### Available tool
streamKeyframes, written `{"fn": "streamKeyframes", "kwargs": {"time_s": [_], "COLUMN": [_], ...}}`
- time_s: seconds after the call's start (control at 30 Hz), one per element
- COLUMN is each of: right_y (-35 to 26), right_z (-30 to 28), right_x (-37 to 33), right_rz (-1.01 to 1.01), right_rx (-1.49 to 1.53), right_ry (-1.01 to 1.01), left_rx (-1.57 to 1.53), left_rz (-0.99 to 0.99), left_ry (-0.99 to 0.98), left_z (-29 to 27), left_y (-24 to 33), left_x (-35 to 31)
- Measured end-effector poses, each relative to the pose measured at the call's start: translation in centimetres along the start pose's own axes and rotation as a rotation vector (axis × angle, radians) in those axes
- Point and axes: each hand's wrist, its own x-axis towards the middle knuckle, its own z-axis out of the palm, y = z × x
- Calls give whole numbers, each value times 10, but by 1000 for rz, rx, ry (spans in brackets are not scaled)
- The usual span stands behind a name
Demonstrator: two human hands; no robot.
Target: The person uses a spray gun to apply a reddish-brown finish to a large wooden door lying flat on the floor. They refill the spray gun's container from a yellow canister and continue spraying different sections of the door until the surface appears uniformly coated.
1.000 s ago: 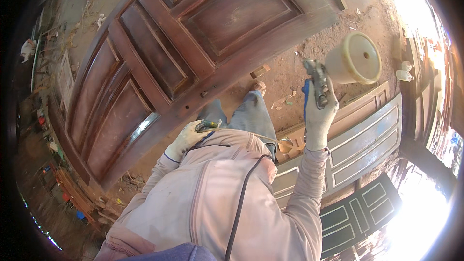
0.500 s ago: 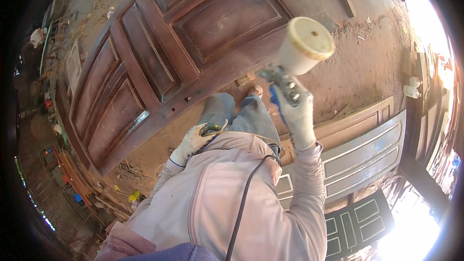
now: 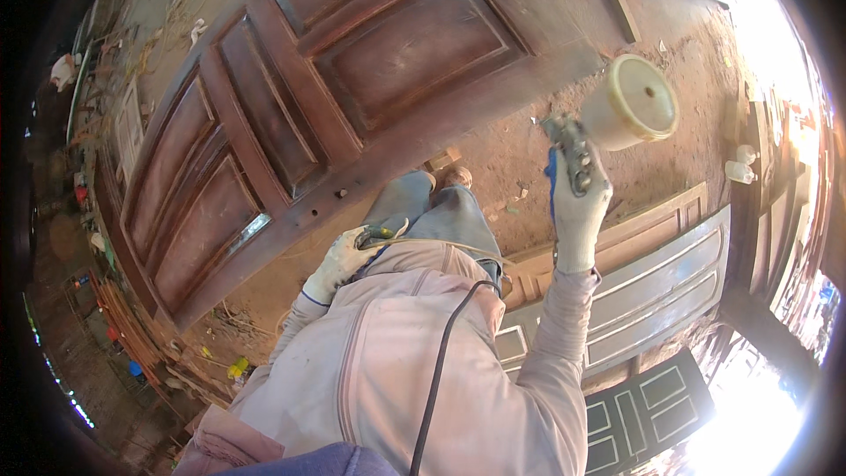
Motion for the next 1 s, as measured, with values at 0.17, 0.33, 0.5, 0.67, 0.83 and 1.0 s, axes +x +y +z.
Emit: {"fn": "streamKeyframes", "kwargs": {"time_s": [0.17,0.33,0.5,0.67,0.83,1.0], "right_y": [-40,-26,-46,-54,-82,-52], "right_z": [22,62,124,182,222,229], "right_x": [-23,16,56,55,40,72], "right_rz": [324,15,-166,-90,87,42], "right_rx": [193,201,48,114,241,296], "right_ry": [-414,-159,-7,-313,-553,-424], "left_rx": [69,-10,-136,-110,-180,-197], "left_rz": [17,20,18,18,-11,-72], "left_ry": [27,37,7,17,83,61], "left_z": [-26,-41,-62,-74,-65,-82], "left_y": [8,-19,-25,-45,-81,-56], "left_x": [1,5,5,10,14,9]}}
